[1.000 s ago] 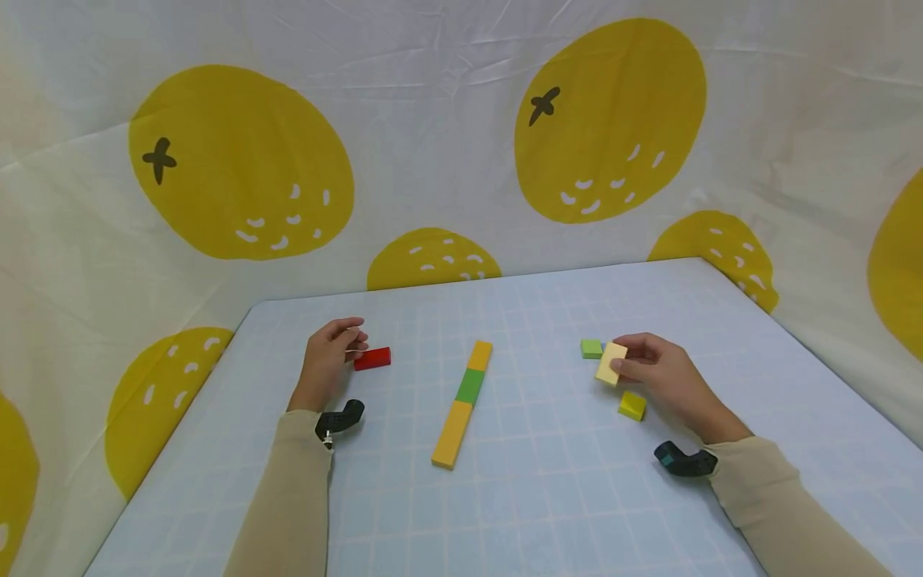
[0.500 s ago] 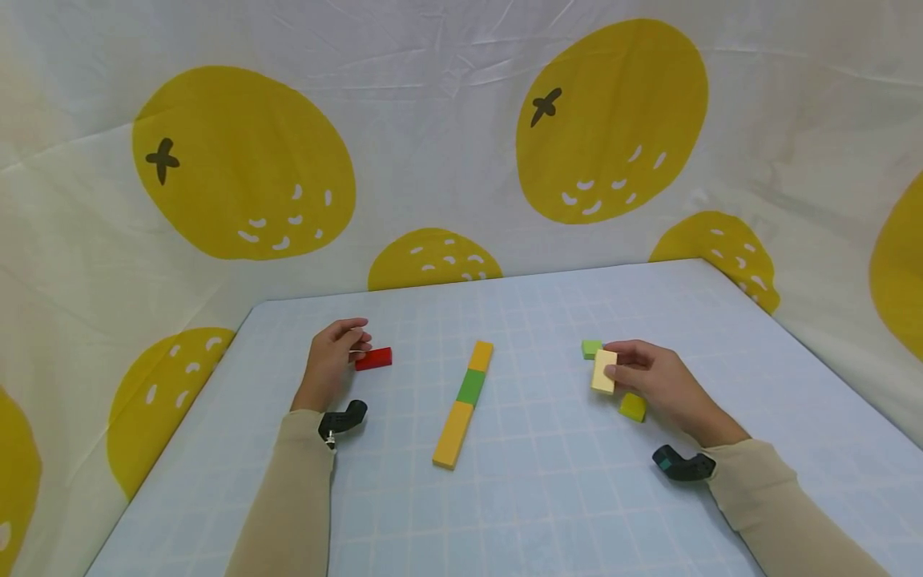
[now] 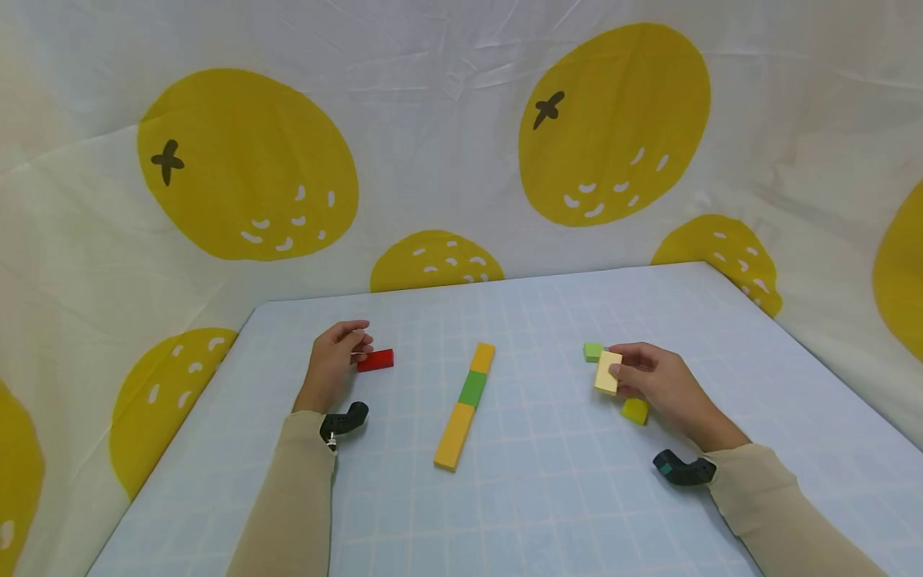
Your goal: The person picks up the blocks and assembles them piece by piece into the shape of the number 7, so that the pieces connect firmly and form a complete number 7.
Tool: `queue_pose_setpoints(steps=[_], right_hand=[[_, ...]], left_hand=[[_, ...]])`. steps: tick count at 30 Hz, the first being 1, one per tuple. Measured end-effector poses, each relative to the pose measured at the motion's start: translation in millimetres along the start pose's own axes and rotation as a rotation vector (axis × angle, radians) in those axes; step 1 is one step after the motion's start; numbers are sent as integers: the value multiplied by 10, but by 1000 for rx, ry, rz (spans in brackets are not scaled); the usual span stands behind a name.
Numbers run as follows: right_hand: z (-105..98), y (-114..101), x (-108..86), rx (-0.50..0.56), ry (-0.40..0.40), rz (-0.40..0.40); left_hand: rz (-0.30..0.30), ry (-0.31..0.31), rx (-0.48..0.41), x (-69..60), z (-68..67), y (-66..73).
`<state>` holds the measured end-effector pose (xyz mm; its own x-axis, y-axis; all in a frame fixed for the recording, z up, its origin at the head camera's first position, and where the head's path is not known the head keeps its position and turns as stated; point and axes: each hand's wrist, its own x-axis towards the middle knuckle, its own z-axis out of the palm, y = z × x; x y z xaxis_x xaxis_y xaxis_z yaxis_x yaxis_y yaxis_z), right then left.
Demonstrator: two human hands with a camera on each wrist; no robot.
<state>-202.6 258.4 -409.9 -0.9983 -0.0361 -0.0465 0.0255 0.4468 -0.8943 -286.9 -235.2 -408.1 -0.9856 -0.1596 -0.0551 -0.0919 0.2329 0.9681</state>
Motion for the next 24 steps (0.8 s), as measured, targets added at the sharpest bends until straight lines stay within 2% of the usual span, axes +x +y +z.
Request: queue_pose_setpoints(steps=[13, 24], right_hand=[[23, -11, 11, 96, 6, 21], [116, -51, -6, 121, -24, -34]], left_hand=[[5, 4, -8, -2, -10, 17], [9, -4, 2, -5, -20, -13]])
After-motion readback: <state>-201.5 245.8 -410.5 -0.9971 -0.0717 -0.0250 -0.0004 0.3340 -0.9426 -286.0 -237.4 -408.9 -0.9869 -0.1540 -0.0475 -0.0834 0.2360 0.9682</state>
